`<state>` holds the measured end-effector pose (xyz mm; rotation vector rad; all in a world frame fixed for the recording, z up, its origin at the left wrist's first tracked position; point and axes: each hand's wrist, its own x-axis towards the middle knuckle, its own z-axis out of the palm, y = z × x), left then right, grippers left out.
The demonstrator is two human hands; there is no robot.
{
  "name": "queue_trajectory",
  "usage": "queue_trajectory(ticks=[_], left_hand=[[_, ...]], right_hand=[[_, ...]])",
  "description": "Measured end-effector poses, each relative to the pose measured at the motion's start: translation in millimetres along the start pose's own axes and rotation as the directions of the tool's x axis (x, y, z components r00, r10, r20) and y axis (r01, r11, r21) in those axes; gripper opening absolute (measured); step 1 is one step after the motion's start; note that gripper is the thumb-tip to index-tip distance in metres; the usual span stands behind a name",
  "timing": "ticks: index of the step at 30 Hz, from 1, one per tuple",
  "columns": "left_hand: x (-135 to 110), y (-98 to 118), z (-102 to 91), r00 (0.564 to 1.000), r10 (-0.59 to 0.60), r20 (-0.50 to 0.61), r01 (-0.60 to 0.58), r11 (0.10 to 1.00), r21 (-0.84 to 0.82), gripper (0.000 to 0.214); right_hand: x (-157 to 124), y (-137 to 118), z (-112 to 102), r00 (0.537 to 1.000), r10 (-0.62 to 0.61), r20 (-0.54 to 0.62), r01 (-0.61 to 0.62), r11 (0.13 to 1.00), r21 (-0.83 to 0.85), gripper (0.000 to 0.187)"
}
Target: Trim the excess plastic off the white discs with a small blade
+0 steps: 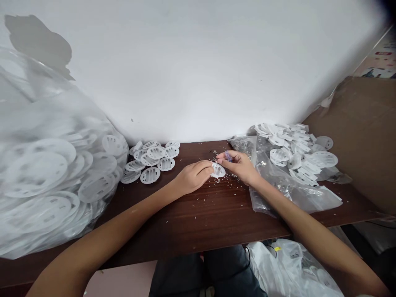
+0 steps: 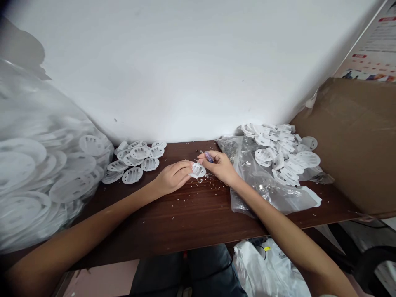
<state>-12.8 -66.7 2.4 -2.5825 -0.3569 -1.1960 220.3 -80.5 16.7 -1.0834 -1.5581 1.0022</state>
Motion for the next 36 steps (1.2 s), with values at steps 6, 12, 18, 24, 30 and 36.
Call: queue_trajectory(ticks=[6,12,18,24,30,36], left_hand=[[-1,0,0.2,1.0,-0.022,0.005,0.022,0.999,-0.038,0.025],[-3,0,1.3,1.0,-0.024,0.002,0.024,0.999,-0.033,0.028],[-4,0,2.6,0.999,-0.033,0.005,0.033,0.998,-0.052,0.029],[-4,0,3.0,1.0,-0.01,0.002,0.01,0.998,-0.068,0.03],[-7,-1,4.9,1.0,-0.027,-0.004,0.026,0.997,-0.077,0.032],[-10,-2,7.1,0.998,-0.039,-0.04,0.035,0.995,-0.096,0.037]], right_hand=[[-1,0,2,0.998,0.019,0.056,-0.021,0.999,0.037,0.031],[-3,-1,6,0.997,0.033,0.068,-0.035,0.999,0.035,0.028],[-3,3,9,0.995,0.038,0.094,-0.04,0.999,0.022,0.031],[-4,2,8,0.987,0.089,0.136,-0.102,0.99,0.098,0.036],[-5,-3,5,0.95,0.254,0.18,-0.29,0.932,0.218,0.038],[-6,-7,4,0.923,0.298,0.244,-0.352,0.911,0.216,0.035]])
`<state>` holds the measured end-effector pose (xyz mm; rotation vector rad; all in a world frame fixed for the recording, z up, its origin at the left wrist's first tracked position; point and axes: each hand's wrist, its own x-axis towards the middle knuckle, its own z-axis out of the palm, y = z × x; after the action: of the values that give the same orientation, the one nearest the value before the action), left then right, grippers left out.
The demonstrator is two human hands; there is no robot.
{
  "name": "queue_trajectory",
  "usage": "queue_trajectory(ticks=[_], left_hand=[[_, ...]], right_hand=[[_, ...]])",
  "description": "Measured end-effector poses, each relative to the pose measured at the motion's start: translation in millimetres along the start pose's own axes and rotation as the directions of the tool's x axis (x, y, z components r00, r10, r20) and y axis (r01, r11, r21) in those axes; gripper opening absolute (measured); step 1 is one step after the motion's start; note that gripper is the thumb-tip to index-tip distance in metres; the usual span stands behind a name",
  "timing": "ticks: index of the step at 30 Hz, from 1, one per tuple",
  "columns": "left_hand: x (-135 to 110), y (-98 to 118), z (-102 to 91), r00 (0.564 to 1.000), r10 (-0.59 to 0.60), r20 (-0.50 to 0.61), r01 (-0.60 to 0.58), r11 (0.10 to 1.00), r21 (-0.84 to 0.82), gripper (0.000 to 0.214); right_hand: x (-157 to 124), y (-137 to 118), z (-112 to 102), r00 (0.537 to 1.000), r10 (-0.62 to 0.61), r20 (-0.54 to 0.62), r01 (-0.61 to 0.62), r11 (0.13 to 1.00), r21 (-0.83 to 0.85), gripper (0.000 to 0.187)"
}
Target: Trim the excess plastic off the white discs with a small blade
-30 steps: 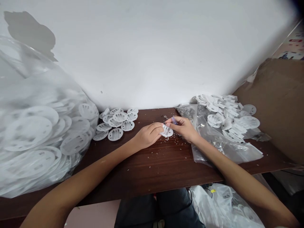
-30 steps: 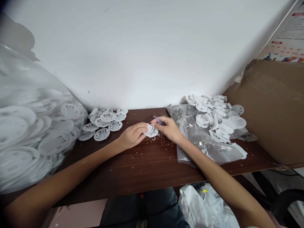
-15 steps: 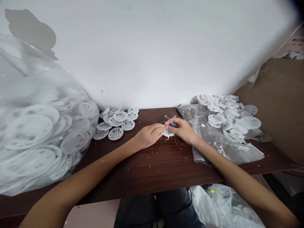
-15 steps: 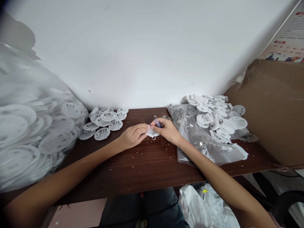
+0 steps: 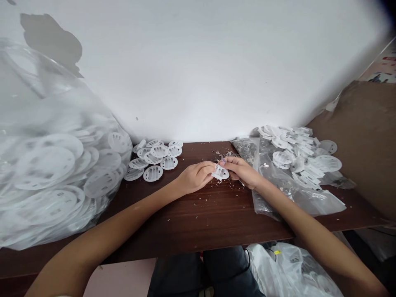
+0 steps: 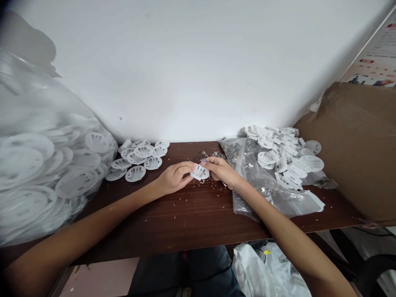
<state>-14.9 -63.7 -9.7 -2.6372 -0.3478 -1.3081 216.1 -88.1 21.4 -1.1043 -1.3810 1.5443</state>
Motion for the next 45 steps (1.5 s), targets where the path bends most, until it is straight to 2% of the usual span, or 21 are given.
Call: queue_trajectory(ticks=[4,7,15,23,29,32,35,37,39,42,45], left_hand=[[3,0,-1.2,0.998,-0.053,0.029,0.053,0.998,0.018,0.036],[7,0,-3.4,0.991,-0.118,0.057,0.114,0.991,0.065,0.026],[8,1,-4.1,0.988,-0.131,0.087,0.121,0.987,0.109,0.019],[9,0,-7.8,0.983,0.001,0.184,-0.018,0.996,0.091,0.023],[10,1,-7.1,0.991,-0.061,0.117,0.052,0.996,0.077,0.02],[7,1,-4.7,0.993,-0.011,0.117,0.003,0.997,0.072,0.023],[6,2,-3.4,0.99,0.011,0.139,-0.02,0.998,0.057,0.022],[10,4,-5.5,0.985,-0.076,0.152,0.072,0.997,0.031,0.019],[16,7,-11.9,0.951,-0.227,0.209,0.234,0.972,-0.009,0.018],[26,10,-28.5,0.849,-0.378,0.369,0.428,0.902,-0.06,0.022],[27,15,-46.8,0.788,-0.461,0.407,0.544,0.832,-0.111,0.022]], right_hand=[[-2,-1,1,0.998,-0.002,0.063,0.002,1.0,0.001,0.037],[-2,0,1,0.997,-0.003,0.076,0.003,1.0,0.0,0.039],[-2,1,4,0.998,0.001,0.056,0.0,1.0,-0.018,0.041],[-1,9,2,0.998,-0.037,0.052,0.042,0.995,-0.085,0.039],[-2,4,4,1.0,-0.012,0.028,0.012,1.0,-0.027,0.039],[-2,3,4,0.999,-0.009,0.036,0.009,1.0,-0.017,0.037],[-3,1,4,0.999,-0.033,0.007,0.034,0.996,-0.088,0.038],[-5,-2,4,0.994,-0.094,-0.055,0.083,0.982,-0.172,0.038],[-8,-7,3,0.983,-0.164,-0.082,0.143,0.965,-0.219,0.038],[-12,-13,3,0.967,-0.255,-0.002,0.245,0.931,-0.271,0.035],[-15,-13,9,0.93,-0.35,0.109,0.362,0.831,-0.423,0.026]])
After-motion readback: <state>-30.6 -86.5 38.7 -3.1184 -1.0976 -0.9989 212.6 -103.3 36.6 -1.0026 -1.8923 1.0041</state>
